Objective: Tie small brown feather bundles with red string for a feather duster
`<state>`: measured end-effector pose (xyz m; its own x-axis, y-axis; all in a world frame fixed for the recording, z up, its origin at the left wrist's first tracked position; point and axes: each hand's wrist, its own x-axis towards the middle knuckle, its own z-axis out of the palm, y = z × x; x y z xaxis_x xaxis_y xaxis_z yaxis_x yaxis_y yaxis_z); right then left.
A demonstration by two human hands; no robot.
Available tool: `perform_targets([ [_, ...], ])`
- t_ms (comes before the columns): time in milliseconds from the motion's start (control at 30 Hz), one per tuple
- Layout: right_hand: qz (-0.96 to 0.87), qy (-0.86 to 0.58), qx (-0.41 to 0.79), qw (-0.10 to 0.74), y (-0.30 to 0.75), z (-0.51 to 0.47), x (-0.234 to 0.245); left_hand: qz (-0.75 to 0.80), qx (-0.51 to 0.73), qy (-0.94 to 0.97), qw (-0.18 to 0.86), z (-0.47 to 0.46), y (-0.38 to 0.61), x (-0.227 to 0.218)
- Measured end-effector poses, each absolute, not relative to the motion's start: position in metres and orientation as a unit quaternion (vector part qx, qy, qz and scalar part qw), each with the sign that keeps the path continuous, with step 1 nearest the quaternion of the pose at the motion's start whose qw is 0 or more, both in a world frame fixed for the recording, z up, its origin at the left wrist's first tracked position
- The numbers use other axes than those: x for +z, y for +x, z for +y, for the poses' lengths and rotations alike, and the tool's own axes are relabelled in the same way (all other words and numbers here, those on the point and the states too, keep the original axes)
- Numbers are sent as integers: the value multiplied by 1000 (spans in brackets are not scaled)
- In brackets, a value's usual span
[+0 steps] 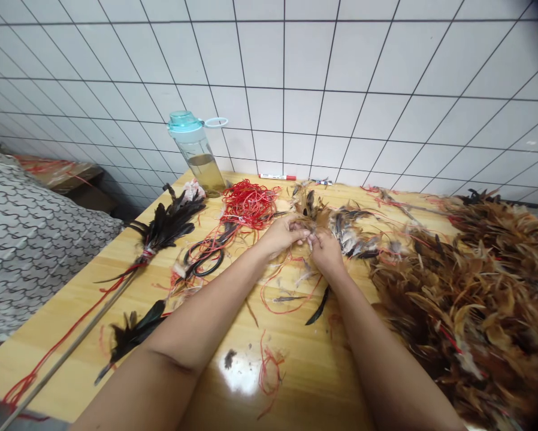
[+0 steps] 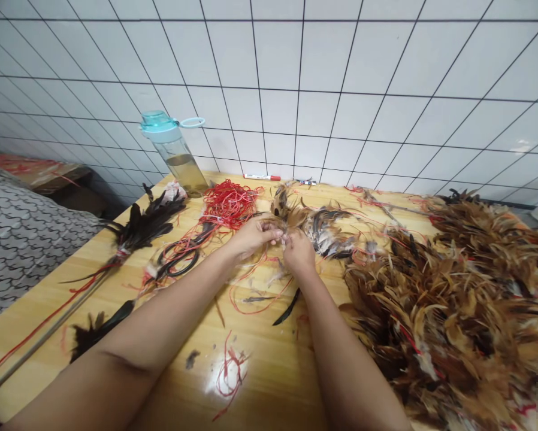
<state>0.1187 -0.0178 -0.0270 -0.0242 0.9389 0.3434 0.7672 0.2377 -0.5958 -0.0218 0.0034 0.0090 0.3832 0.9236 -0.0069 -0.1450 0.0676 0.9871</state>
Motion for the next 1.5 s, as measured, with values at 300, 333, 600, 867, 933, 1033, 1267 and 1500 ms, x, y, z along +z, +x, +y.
perform_targets([
  [300,-731,-627,107,247,117,-23,-18,370,402,592,592,6,-21,1],
  [333,-727,-636,100,239,117,-25,-17,380,405,605,570,6,-21,-1],
  [600,-721,-648,72,235,112,-32,-14,402,440,654,466,4,-17,-5],
  [867,-711,-574,147,379,119,-25,-17,394,449,581,552,12,-25,4],
  [933,-700,-570,166,398,120,-24,-16,392,433,590,558,12,-28,5],
  [1033,-703,-560,190,395,121,-22,-16,398,406,601,562,10,-28,6],
  [1267,-667,-523,311,430,128,-14,-24,376,444,614,533,6,-23,3],
  [1500,-605,-530,344,484,130,-12,-31,412,418,648,485,5,-22,4],
])
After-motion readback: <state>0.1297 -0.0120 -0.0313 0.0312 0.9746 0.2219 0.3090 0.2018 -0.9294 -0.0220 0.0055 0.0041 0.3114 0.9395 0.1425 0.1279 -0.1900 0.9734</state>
